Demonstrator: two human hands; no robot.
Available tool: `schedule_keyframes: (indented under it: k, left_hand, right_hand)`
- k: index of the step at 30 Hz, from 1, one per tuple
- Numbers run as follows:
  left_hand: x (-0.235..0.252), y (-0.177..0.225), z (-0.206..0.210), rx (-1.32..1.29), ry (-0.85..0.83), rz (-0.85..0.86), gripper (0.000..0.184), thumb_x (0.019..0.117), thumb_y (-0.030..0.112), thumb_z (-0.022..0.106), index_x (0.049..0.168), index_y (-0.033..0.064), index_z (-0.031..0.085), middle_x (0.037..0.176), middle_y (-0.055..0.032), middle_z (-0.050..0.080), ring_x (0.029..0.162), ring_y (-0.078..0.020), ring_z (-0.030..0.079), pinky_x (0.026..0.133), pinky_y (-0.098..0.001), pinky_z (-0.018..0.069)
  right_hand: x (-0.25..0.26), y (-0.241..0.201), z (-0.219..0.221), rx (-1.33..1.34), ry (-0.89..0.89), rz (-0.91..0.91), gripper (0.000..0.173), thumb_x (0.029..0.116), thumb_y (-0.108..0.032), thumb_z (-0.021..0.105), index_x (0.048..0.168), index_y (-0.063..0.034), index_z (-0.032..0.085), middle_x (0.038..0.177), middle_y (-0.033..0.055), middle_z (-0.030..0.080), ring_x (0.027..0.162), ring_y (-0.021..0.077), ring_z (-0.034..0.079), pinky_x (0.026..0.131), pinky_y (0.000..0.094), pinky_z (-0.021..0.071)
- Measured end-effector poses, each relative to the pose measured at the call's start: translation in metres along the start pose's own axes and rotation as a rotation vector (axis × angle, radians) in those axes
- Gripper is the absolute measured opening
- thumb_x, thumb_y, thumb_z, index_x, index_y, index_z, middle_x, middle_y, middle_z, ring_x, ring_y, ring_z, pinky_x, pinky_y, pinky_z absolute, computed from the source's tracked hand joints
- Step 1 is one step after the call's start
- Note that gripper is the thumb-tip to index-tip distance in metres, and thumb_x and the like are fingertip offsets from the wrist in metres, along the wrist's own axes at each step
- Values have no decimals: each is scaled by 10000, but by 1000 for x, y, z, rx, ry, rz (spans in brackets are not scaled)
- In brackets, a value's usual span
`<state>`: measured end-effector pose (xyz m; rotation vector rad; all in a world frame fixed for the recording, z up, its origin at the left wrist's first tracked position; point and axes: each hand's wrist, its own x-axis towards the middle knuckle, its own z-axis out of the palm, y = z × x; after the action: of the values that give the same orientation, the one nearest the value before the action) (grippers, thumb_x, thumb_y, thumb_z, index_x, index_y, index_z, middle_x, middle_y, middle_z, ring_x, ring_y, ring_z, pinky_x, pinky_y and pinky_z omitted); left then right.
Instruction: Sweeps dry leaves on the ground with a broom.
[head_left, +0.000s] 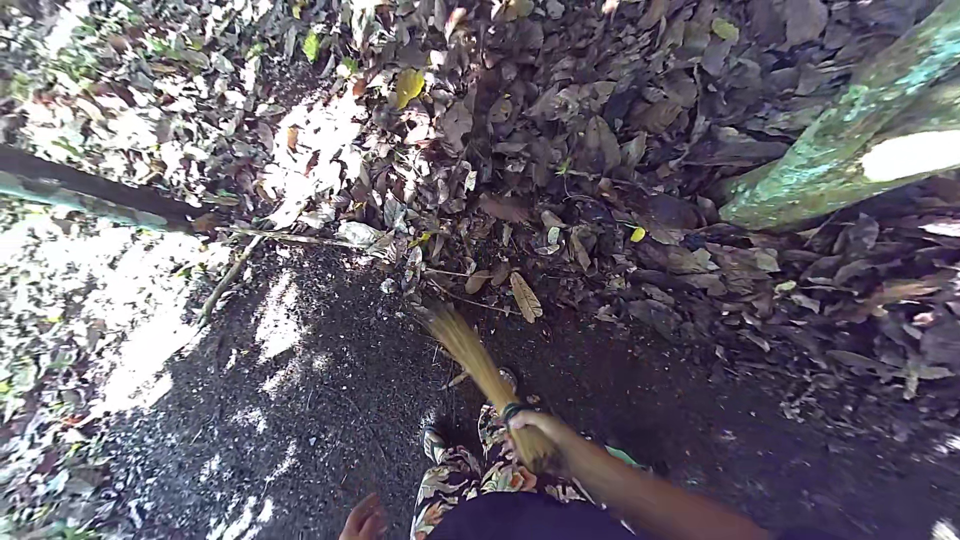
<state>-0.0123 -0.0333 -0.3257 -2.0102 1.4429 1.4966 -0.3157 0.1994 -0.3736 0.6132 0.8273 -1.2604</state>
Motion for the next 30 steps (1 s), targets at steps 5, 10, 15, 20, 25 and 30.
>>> schedule_keyframes:
  k: [5,10,15,20,25,30]
  left_hand:
    - [4,8,-6,10,-4,61,387,1044,67,507,1421,-19,495,1194,-248,628,941,-253,663,828,-412,557]
    - [11,-2,-8,36,-10,25,395,1044,62,511,1430,-13,489,1229,-259,624,970,-264,665,839,-416,554]
    - [23,-7,-3,91,-20,-19,426,1038,62,513,1456,-6,469,1246,-278,608,994,-309,651,866,-457,541]
    - [32,10,11,94,-56,28,410,1043,77,519,1441,-9,480,1230,-264,615,980,-295,660,854,-442,548]
    - [37,33,14,103,-88,102,384,1053,82,512,1427,-7,503,1236,-262,624,1006,-309,662,866,-450,548]
    - [41,32,1,114,-82,99,389,1047,84,530,1428,2,514,1250,-267,627,1048,-344,661,899,-486,543]
  right_hand:
    - [-14,-119,-60,-164,451,-342,231,995,-116,549,1204,-19,534,836,95,637,662,178,640,596,333,564]
    - [-27,-158,-68,-320,591,-710,550,881,-29,683,1374,24,445,1030,169,644,765,230,691,701,386,617]
    - [-100,-80,-29,-170,393,-555,475,909,-64,617,1343,-8,432,890,126,659,721,232,688,667,400,617]
    - [-119,16,-47,31,52,-152,314,947,-239,528,1191,-43,548,890,71,666,728,152,680,683,301,602]
    - [-98,3,-90,-2,460,-145,144,1008,-129,517,1106,-26,537,815,104,647,650,184,655,587,327,579]
    - [-90,2,-88,-409,669,-369,536,896,-42,699,1369,31,456,956,187,671,733,251,696,683,420,608]
